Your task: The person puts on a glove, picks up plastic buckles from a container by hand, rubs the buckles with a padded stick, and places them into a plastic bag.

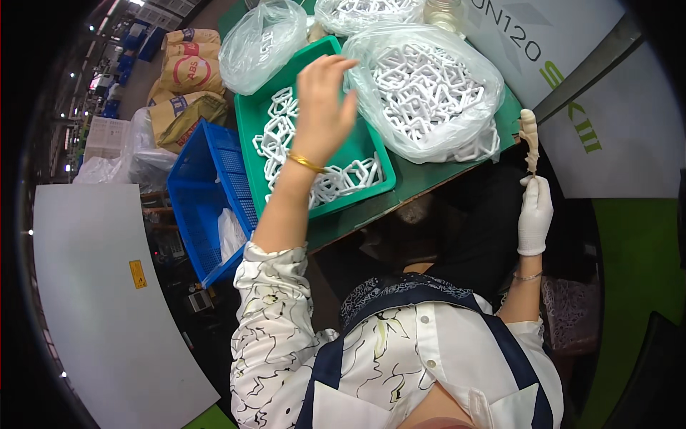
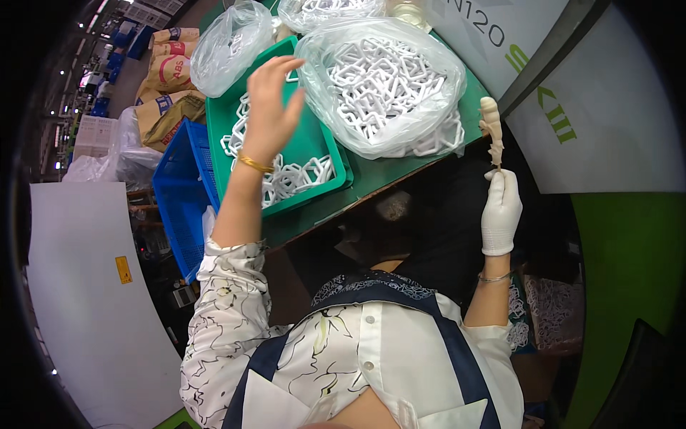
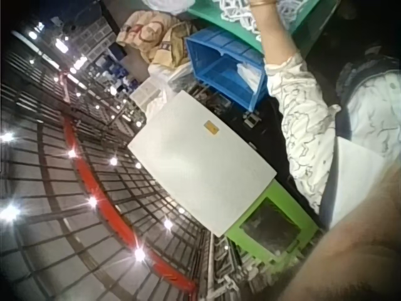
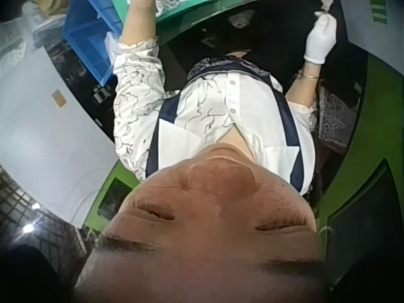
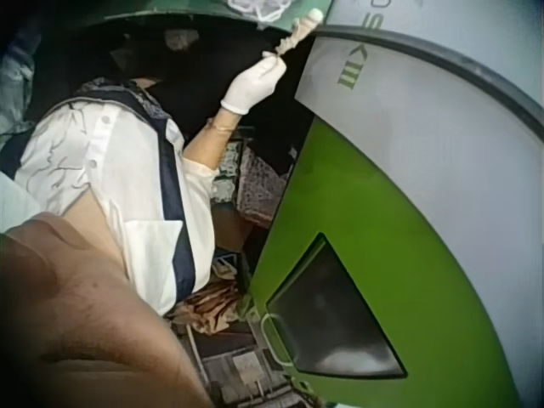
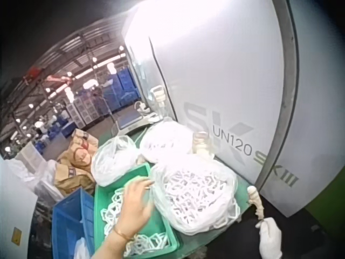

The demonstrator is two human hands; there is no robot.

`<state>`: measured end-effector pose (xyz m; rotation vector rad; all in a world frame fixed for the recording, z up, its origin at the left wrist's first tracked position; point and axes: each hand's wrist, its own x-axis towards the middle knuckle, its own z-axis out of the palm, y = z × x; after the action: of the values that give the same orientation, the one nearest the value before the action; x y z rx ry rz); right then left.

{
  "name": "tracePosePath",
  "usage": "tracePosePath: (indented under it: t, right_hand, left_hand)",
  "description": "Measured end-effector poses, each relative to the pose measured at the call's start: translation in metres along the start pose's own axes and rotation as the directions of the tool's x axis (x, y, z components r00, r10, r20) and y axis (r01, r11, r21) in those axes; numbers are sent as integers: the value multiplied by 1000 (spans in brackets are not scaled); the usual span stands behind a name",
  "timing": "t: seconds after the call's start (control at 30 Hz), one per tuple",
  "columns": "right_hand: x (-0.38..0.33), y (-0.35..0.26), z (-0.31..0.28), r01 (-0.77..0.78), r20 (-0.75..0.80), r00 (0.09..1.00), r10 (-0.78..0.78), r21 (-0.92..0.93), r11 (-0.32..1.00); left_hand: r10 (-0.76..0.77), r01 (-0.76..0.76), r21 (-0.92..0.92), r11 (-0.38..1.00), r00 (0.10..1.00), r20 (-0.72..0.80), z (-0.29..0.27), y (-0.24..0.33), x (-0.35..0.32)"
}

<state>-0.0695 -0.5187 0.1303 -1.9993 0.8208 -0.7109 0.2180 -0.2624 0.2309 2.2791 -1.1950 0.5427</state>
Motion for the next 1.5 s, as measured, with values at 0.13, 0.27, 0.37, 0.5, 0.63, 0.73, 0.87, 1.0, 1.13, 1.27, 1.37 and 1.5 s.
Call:
tracePosePath:
  t: [0.13,0.27,0.37,0.5,0.63,0.73,0.87,1.0,1.13,1.27,1.37,1.5]
  right_hand:
    - [0,-6,10,-23,12,1000,24,-74,997]
    - [-1,-6,8,-5,4,1000,6,-112,994]
    - [-3,-6,12,44,-30,998,-48,-103,994]
    - [-5,-3,15,43,-19,999,-46,-129,991]
    - [-6,0,14,43,-22,999,-47,-156,987]
    - [-6,-2,15,57,-26,998,-63,-199,978]
    - [-6,-3,17,60,-29,997,-70,-244,968]
    - [-6,-2,18,70,-25,997,-78,-239,969]
    - [-7,-5,21,84,-37,995,-96,-235,968]
    - [-7,-3,17,92,-47,993,-107,-250,964]
    - [-8,-2,19,77,-42,995,-90,-257,963]
    - [-8,-4,20,84,-42,994,-97,-240,967]
  left_hand:
    - [-390,403,31,915,859,331,-36,-56,-24]
    - [-467,289,405,867,755,461,-41,-95,-39]
    - [-389,243,405,881,860,330,-26,-123,-40]
    - [-458,272,447,852,801,386,4,-147,-37]
    - [-453,265,420,868,770,449,19,-132,-37]
    - [-370,264,282,922,813,450,23,-122,-41]
    - [-358,404,-29,914,839,409,3,-115,-32]
    - [-513,595,-155,789,776,366,-24,-133,-19]
    - [-232,343,-63,937,748,622,-14,-141,-32]
    - [-427,362,227,904,725,540,12,-112,-39]
    - [-479,474,175,863,659,579,16,-120,-42]
    - [-329,270,194,943,845,422,22,-133,-58]
